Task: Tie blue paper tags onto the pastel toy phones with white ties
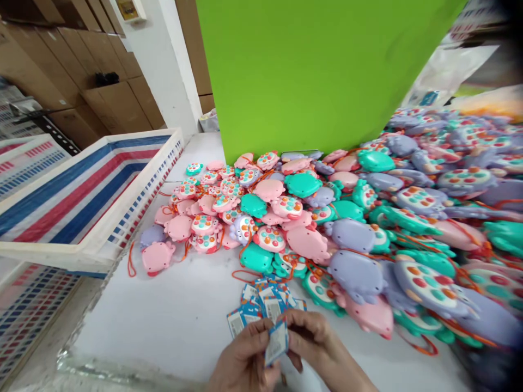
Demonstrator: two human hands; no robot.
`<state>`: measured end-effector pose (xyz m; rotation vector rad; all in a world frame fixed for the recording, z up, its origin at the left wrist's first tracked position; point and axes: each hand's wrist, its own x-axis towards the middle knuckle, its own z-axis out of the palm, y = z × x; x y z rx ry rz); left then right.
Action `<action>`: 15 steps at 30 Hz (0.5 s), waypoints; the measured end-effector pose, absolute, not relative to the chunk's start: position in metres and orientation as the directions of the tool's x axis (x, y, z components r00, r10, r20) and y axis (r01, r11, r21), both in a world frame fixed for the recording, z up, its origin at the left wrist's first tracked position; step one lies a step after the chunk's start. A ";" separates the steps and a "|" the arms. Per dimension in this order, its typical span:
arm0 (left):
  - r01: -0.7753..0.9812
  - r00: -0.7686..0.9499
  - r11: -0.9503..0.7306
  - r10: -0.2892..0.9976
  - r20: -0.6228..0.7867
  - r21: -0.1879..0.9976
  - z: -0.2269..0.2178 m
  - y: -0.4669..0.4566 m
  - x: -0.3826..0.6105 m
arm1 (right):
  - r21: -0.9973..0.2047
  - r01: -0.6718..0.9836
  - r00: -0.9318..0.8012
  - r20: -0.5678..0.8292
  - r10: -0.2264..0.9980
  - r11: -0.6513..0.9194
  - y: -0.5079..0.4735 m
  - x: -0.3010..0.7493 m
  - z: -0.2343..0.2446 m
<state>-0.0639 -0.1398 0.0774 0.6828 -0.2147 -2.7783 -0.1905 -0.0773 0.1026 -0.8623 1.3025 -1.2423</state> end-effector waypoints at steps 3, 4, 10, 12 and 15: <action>0.200 -0.829 -0.949 -0.296 -0.474 0.243 0.076 -0.139 -0.063 | -0.982 -0.098 -0.259 -0.132 -0.957 0.162 -0.075 -0.194 0.106; 0.193 -0.813 -0.944 -0.307 -0.495 0.268 0.077 -0.139 -0.064 | -0.966 -0.222 -0.308 -0.061 -0.949 0.134 -0.075 -0.195 0.106; 0.107 -0.774 -0.871 -0.376 -0.509 0.480 0.089 -0.145 -0.069 | -0.852 -0.521 -0.246 0.211 -0.946 -0.054 -0.070 -0.196 0.097; 0.109 -0.775 -0.845 -0.402 -0.488 0.523 0.092 -0.145 -0.069 | -0.848 -0.523 -0.232 0.233 -0.944 -0.081 -0.069 -0.197 0.096; 0.138 -0.808 -0.878 -0.367 -0.461 0.458 0.088 -0.142 -0.068 | -0.874 -0.481 -0.209 0.188 -0.960 -0.066 -0.066 -0.197 0.097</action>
